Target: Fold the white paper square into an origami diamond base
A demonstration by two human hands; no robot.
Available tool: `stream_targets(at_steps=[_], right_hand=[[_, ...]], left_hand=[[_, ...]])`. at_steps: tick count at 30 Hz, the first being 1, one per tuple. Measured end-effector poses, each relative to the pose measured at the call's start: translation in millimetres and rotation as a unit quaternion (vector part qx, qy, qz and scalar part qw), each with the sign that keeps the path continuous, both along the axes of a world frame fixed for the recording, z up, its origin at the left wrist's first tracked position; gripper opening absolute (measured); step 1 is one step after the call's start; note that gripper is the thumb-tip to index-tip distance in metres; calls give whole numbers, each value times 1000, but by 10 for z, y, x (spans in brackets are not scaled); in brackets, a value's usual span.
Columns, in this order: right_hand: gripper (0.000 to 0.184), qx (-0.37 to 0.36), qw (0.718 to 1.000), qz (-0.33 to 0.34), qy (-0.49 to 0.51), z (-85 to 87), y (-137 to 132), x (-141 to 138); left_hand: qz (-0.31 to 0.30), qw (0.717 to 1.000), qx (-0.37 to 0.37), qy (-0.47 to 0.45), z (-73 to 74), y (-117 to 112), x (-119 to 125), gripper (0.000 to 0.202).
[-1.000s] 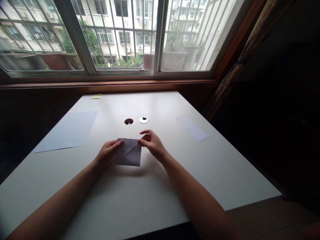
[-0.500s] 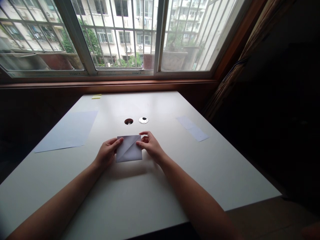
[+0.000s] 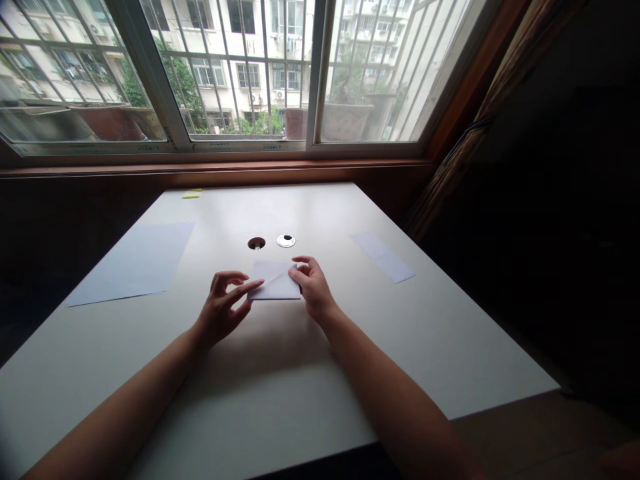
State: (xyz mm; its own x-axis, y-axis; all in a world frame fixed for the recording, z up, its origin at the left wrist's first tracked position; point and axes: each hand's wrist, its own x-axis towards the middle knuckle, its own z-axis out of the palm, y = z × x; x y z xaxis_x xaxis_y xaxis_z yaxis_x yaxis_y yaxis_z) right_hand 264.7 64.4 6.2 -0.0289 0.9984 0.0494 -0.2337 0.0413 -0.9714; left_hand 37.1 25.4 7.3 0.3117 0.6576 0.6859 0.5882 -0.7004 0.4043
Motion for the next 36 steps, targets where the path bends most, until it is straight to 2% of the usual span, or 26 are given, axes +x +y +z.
stream_targets(at_steps=[4, 7, 10, 13, 15, 17, 18, 21, 23, 26, 29, 33, 36], right_hand=[[35, -17, 999, 45, -4, 6, -39, -29], [31, -17, 996, 80, -20, -14, -51, -47], [28, -12, 995, 93, -30, -34, -35, -46], [26, 13, 994, 77, -82, -11, -22, -25], [27, 68, 985, 23, -155, 45, -41, -2], [30, 156, 960, -52, -228, 130, -90, 25], [31, 209, 942, -67, -252, 176, -121, 36], [25, 340, 892, -10, -299, 281, -210, 43], [28, 411, 851, 28, -325, 298, -238, 19], [24, 462, 821, 42, -332, 258, -232, -32], [15, 460, 828, 35, -319, 218, -221, -52], [7, 405, 863, 48, -300, 229, -247, -39], [14, 334, 893, 90, -289, 241, -264, -37]], left_hand=[[-18, 997, 53, 53, 38, -18, -15, 42], [-54, 996, 38, 54, 46, -23, -43, 43], [-62, 997, 18, 47, 47, -31, -70, 43], [-46, 997, 43, 55, 64, -43, -84, 45], [-25, 995, 75, 66, 81, -48, -86, 47], [-3, 992, 101, 73, 94, -47, -86, 47], [7, 991, 109, 76, 98, -45, -87, 46], [26, 990, 121, 74, 96, -31, -92, 44], [25, 990, 121, 64, 91, -21, -96, 42], [6, 993, 111, 44, 83, -11, -85, 39], [-24, 996, 90, 9, 81, -16, -48, 33], [-46, 996, 40, -61, 98, -67, -1, 18], [-30, 994, -34, -99, 124, -124, 5, 9]])
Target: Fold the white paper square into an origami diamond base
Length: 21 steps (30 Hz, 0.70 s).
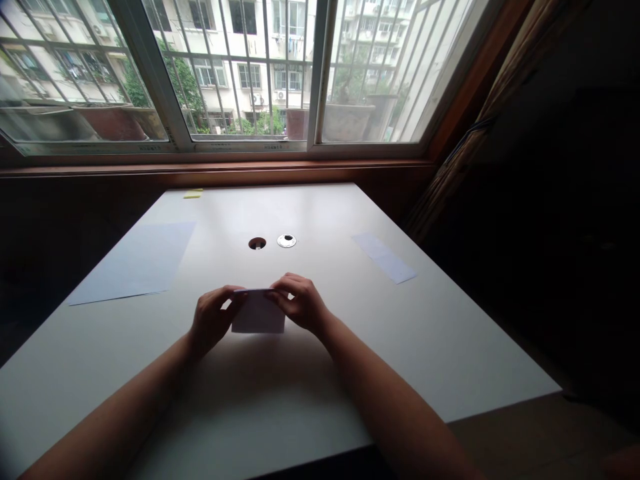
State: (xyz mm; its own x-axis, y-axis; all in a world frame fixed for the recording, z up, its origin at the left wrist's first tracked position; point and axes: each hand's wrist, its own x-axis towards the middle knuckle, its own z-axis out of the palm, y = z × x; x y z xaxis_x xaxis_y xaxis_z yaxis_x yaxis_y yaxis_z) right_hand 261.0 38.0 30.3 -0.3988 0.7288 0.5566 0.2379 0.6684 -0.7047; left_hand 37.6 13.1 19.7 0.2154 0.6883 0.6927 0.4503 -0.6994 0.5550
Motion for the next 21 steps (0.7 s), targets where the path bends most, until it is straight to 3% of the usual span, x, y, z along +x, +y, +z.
stream_targets(at_steps=[3, 5, 8, 11, 16, 21], right_hand=[[24, -125, 992, 34, -1, -11, 4, -8], [31, -216, 975, 55, 13, -23, 11, -15], [36, -319, 943, 77, 51, -36, 18, -27], [35, -358, 925, 82, 96, -53, 30, -42], [31, -384, 906, 72, 161, -114, 66, -54], [30, -398, 901, 58, 164, -150, 95, -5]], left_hand=[[-1, 989, -138, -55, 19, -34, -2, 26], [-23, 965, -233, -119, 18, -33, 4, 36], [-42, 922, -317, -218, 0, -6, 22, 40], [-38, 894, -354, -273, -23, 27, 38, 41], [-51, 870, -371, -321, -56, 74, 46, 39], [-98, 854, -411, -306, -77, 124, 28, 31]])
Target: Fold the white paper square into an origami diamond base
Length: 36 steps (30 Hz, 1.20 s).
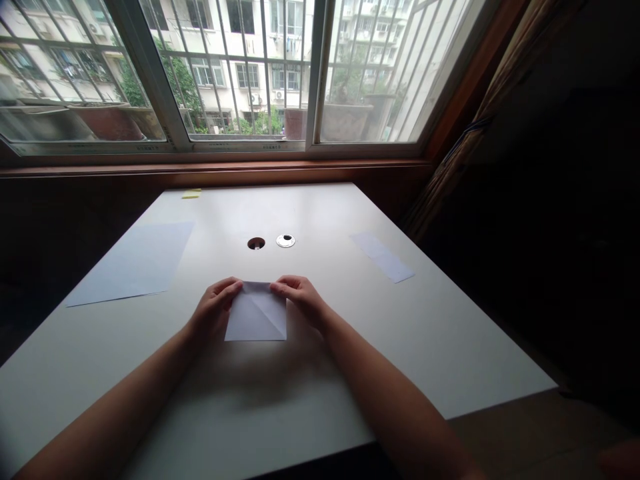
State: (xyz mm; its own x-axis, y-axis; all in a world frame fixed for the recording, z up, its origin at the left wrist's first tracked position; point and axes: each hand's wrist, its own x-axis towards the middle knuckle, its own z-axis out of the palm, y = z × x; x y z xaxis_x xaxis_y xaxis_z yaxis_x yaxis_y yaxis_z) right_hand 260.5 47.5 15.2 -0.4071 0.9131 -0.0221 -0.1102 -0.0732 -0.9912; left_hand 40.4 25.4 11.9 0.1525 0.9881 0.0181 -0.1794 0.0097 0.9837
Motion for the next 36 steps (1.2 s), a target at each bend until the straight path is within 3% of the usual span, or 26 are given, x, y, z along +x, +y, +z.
stream_targets(at_steps=[12, 16, 20, 24, 27, 32, 36], right_hand=[[36, 41, 995, 10, -95, 53, -4, -23], [39, 26, 997, -42, -65, 4, 22, -32], [38, 18, 993, -108, -33, -45, 76, 0], [39, 11, 992, -125, -33, -73, 103, 26], [39, 32, 986, -133, -92, -84, 109, 28], [32, 143, 938, -131, -288, -87, 122, 18], [20, 242, 875, -113, -404, -87, 87, 5]], left_hand=[[-43, 991, 21, 123, 86, -16, 7, 40], [-77, 988, -14, 134, 98, -9, 11, 40], [-111, 989, -55, 79, 44, 15, 8, 37], [-80, 992, -79, 51, -9, 45, 17, 39], [-33, 994, -62, 84, -17, 62, 19, 42], [49, 975, 14, 217, -35, 82, -37, 40], [63, 930, 105, 348, -109, 115, -116, 33]])
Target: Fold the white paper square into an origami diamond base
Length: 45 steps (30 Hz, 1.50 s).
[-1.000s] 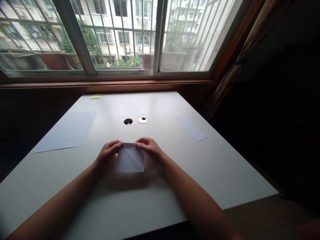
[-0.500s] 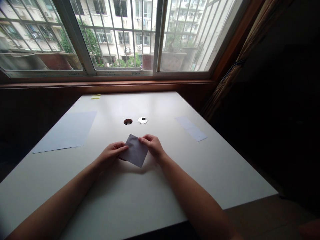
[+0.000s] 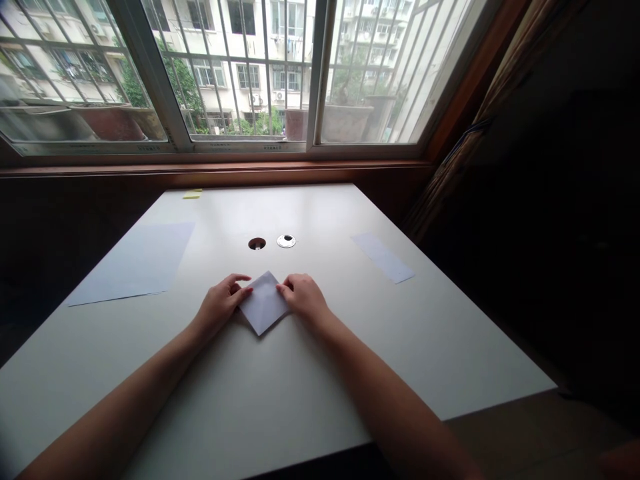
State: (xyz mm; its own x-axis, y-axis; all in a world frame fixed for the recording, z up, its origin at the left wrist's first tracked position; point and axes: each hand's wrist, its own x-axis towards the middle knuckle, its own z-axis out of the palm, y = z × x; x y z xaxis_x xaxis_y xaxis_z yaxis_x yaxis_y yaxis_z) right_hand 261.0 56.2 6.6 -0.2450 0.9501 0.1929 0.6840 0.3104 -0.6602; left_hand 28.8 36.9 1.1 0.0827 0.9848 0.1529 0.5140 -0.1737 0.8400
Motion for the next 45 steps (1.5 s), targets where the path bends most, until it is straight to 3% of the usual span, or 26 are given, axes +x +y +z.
stream_targets(at_steps=[2, 3, 6, 8, 10, 15, 19, 24, 30, 34, 37, 39, 42, 45], right_hand=[[11, 78, 996, -1, -50, 0, -39, -19], [17, 115, 991, 10, -66, -2, -60, -34], [29, 175, 974, 116, -87, -26, -106, -100], [31, 174, 962, 188, -98, -61, -119, -151], [38, 159, 955, 216, -124, -101, -123, -187], [53, 99, 950, 224, -192, -120, -133, -178], [54, 86, 946, 234, -205, -69, -148, -122], [51, 95, 936, 275, -198, -4, -236, -39], [45, 89, 926, 314, -190, 87, -455, 66], [42, 81, 921, 336, -180, 103, -519, 112], [44, 84, 919, 343, -176, 101, -522, 124], [44, 96, 919, 343, -170, 94, -522, 123], [46, 121, 918, 338, -168, 65, -527, 119], [53, 140, 916, 333, -175, 18, -528, 122]], left_hand=[[-13, 995, 62, 83, -50, 22, -26, 30], [-21, 989, 86, 118, -75, 32, -33, 29], [-38, 972, 132, 192, -134, 49, -42, 33], [-32, 960, 158, 230, -150, 44, -44, 33], [-15, 947, 183, 262, -142, 26, -47, 34], [-36, 927, 217, 304, -58, -22, -55, 31], [-88, 909, 212, 349, -47, -19, -68, 33], [-89, 889, 193, 406, -57, -21, -78, 46], [-83, 889, 164, 419, -57, -31, -62, 49], [-71, 899, 172, 397, -106, 18, -89, 45], [-63, 904, 197, 373, -60, 14, -98, 45], [-71, 902, 230, 358, 13, -56, -84, 44], [-135, 885, 267, 356, 105, -268, -53, 44], [-166, 874, 272, 368, 92, -523, -58, 43]])
